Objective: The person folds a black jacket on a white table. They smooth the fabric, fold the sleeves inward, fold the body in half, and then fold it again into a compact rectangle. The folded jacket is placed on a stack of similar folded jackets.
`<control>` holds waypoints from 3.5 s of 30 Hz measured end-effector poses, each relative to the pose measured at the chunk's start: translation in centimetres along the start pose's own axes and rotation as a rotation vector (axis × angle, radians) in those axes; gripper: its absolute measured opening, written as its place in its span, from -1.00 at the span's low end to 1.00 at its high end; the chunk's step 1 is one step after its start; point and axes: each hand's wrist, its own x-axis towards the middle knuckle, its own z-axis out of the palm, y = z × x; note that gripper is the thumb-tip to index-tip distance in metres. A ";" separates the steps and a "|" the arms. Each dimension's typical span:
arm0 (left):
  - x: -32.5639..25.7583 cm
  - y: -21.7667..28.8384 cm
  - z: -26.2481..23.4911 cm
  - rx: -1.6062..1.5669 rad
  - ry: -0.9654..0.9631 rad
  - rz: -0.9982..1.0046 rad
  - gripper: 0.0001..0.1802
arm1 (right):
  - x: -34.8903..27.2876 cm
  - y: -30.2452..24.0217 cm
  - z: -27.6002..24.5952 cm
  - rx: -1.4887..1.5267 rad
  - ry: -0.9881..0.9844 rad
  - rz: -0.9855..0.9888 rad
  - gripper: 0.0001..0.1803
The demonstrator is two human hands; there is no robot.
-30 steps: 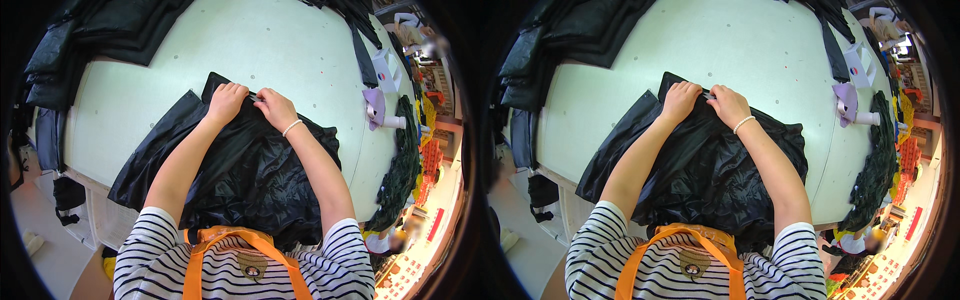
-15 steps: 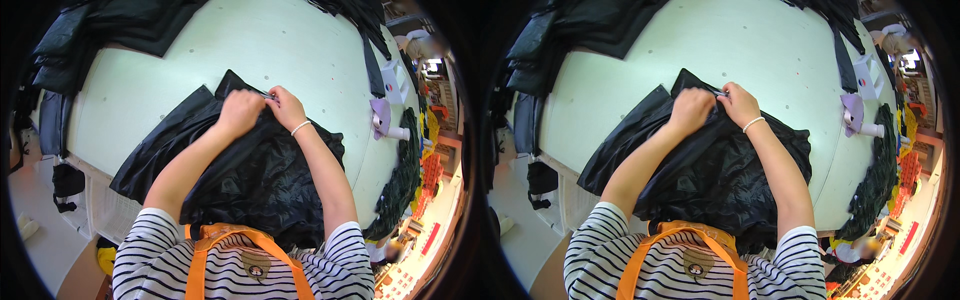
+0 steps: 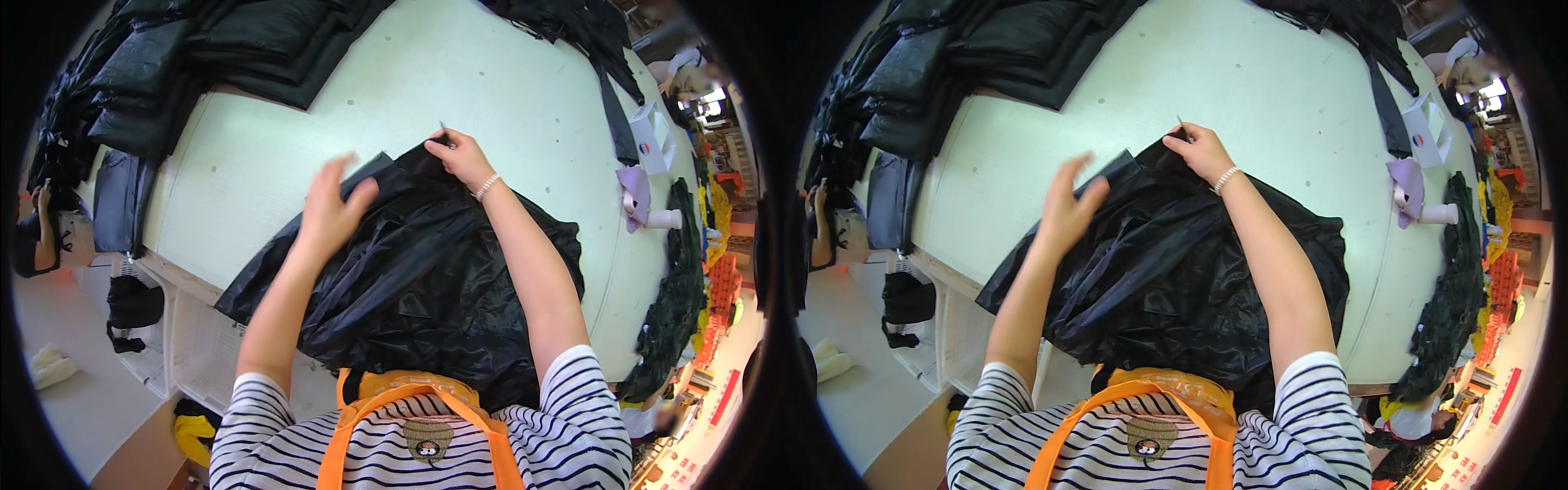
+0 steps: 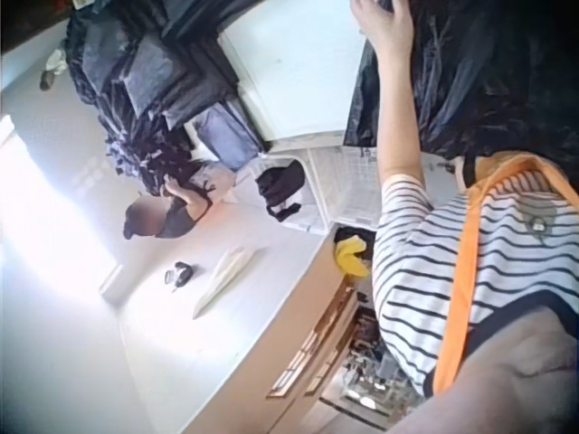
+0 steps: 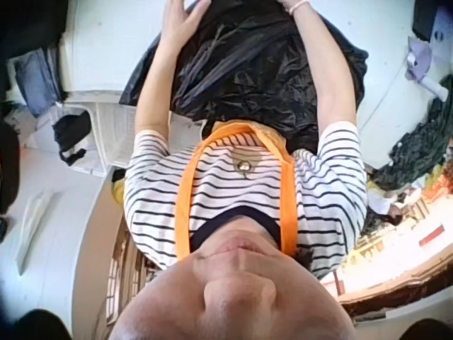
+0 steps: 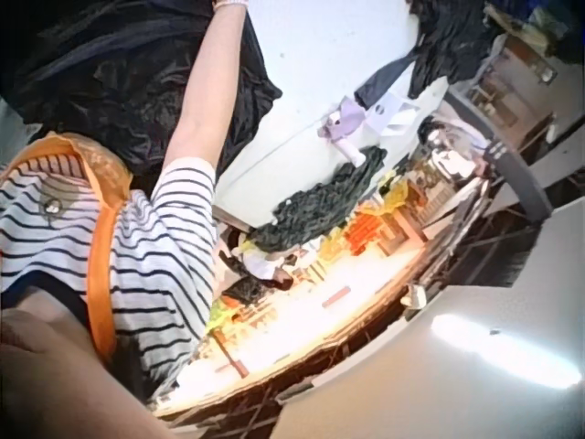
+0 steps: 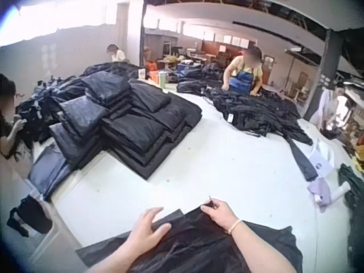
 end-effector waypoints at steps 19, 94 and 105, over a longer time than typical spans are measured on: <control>-0.3 8.2 1.5 -0.220 -0.110 0.256 -0.80 | -13.0 -11.1 0.0 -0.873 0.171 -0.629 -0.83; 1.0 4.4 1.1 -1.418 -0.396 -0.846 -0.82 | -12.5 -5.0 5.9 -0.343 0.402 -0.418 -0.75; 0.9 5.1 0.5 -1.272 -0.355 -0.757 -0.83 | -11.6 -5.7 6.3 -0.420 0.408 -0.491 -0.78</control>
